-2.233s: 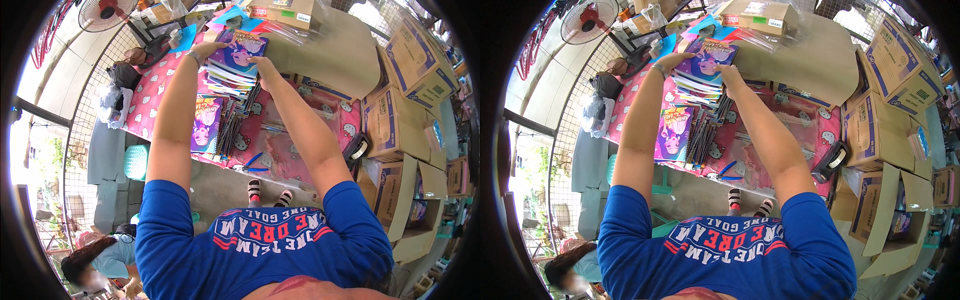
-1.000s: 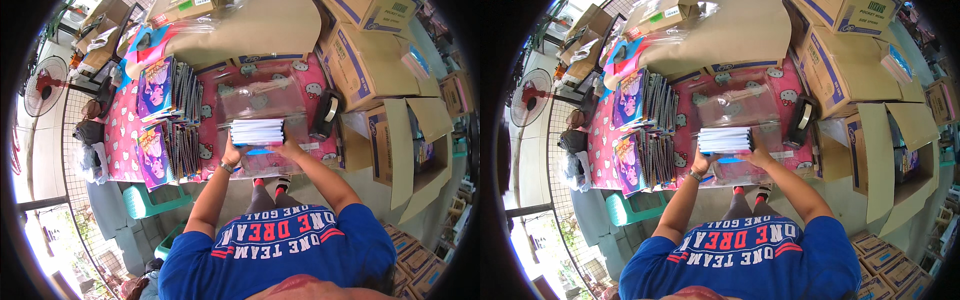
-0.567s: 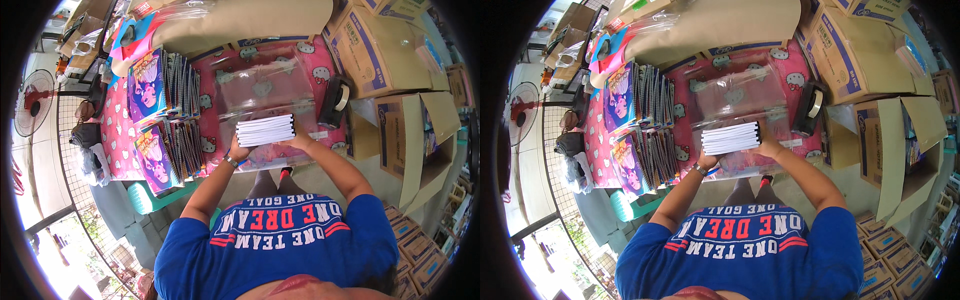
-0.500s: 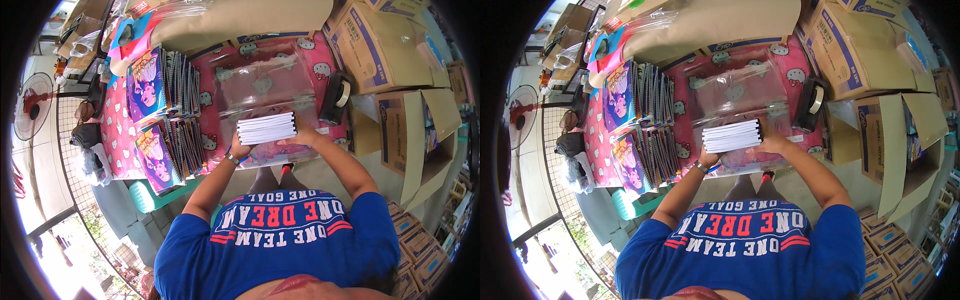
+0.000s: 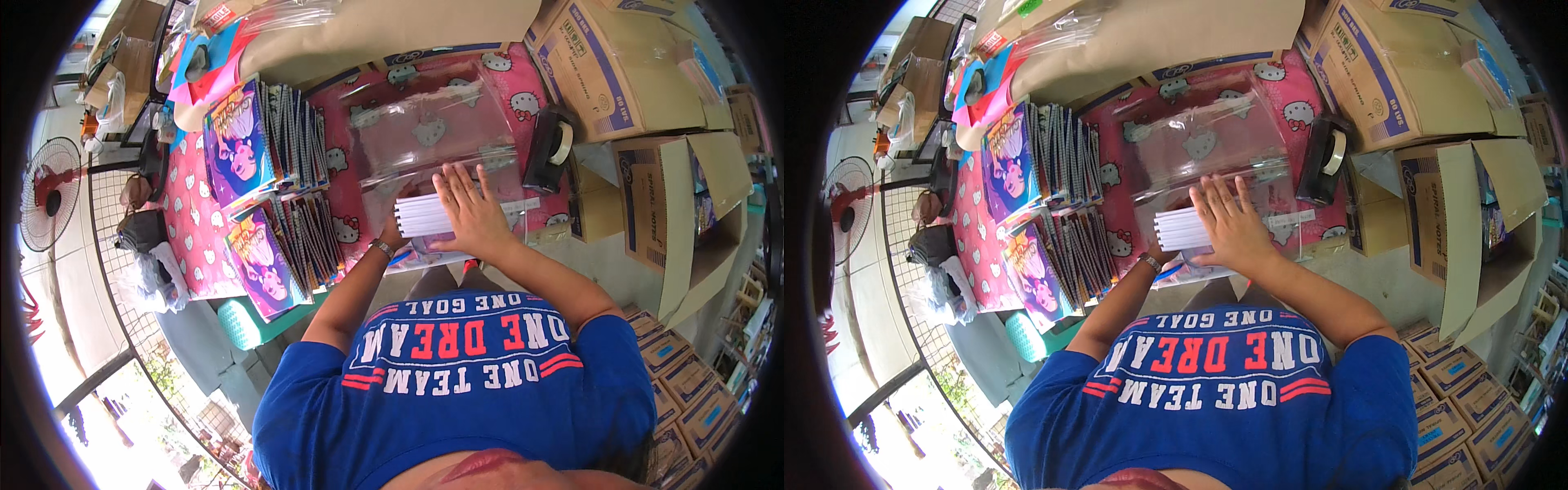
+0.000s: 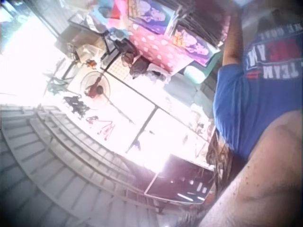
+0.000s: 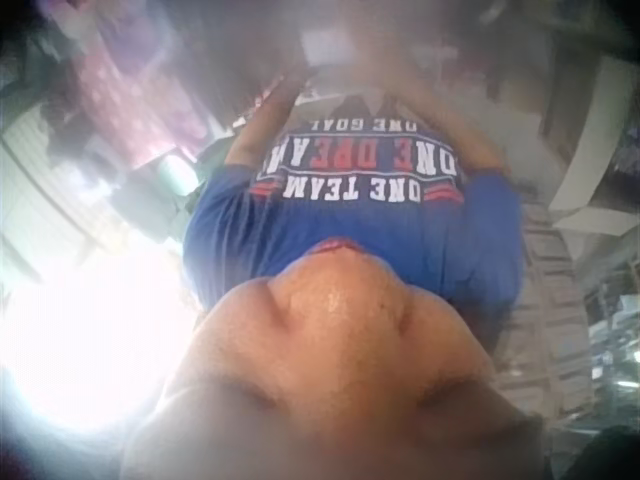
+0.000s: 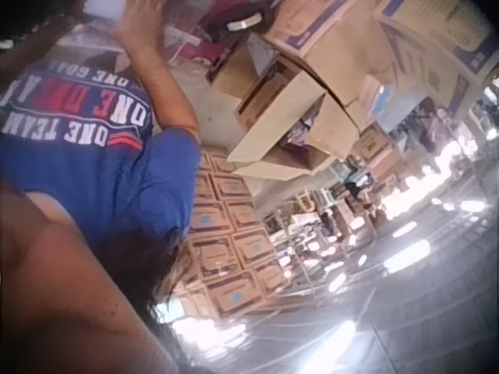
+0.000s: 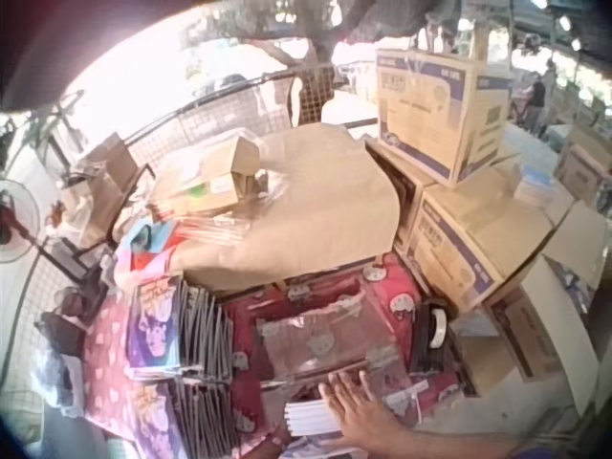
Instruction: The person takes a stack of notebooks, places them into a plastic bag, and seals the bag by hand. They then place the packaged notebooks into a cardboard box.
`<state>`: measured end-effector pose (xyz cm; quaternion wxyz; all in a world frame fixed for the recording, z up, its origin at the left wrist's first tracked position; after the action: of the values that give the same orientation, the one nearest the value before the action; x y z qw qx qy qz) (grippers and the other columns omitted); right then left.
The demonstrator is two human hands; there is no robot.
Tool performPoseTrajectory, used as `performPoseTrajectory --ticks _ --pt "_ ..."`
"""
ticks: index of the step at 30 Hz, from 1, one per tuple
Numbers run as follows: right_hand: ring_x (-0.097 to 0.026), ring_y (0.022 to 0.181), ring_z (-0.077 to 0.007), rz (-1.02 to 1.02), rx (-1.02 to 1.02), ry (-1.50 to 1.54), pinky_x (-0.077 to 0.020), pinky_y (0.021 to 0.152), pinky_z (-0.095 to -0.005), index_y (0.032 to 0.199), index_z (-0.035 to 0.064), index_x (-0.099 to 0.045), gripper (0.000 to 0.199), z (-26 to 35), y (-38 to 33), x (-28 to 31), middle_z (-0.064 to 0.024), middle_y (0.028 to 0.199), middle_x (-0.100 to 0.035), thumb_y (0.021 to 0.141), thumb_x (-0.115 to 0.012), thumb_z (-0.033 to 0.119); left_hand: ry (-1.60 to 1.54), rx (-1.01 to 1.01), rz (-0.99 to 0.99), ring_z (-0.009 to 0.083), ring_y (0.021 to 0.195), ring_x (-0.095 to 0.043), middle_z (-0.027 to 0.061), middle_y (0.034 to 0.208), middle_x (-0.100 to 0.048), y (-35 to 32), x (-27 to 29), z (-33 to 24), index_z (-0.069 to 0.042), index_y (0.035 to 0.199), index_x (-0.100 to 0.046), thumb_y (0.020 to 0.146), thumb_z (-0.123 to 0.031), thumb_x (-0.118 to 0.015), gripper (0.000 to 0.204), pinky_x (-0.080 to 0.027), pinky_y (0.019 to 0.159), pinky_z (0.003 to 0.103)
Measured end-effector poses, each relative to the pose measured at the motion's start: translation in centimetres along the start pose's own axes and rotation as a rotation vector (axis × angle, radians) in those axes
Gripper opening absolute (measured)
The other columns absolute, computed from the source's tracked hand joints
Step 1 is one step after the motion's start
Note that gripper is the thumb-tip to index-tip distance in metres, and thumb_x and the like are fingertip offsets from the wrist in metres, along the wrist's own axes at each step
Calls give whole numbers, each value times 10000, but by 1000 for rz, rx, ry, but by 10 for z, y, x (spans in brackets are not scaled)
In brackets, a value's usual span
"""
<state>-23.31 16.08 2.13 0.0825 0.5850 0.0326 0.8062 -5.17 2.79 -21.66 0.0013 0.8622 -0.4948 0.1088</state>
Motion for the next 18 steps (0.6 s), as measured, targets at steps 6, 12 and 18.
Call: performPoseTrajectory --ticks 6,12,18 --pt "-592 874 -327 -72 -165 105 -450 830 -449 1063 -4 -559 748 -53 21 -12 -154 884 -599 628 -745 576 169 197 140 217 995 -632 143 1083 -654 24 34 -60 0 1358 -424 683 -155 -832 804 -488 892 346" --pt "-640 946 -410 -111 -967 776 -493 831 -449 985 -84 -632 877 -127 28 -103 -284 945 -656 703 -616 747 -55 287 -100 239 944 -626 143 1085 -642 111 83 -105 13 1333 -449 789 -283 -743 685 -510 784 345" --pt "-629 986 -333 69 -1230 750 -488 841 -388 1096 -144 -581 956 -140 39 -158 -249 1073 -641 734 -597 741 -162 707 -287 253 953 -626 172 1185 -585 137 63 -77 18 1333 -429 774 -198 -669 646 -528 775 376"
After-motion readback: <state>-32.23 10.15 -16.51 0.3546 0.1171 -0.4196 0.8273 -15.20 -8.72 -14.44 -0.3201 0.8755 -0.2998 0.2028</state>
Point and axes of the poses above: each hand's wrist, its own y-axis towards the middle knuckle, its own x-axis out of the back of the hand, z = x × y, the point moved 1 cm from there along y, towards the middle knuckle
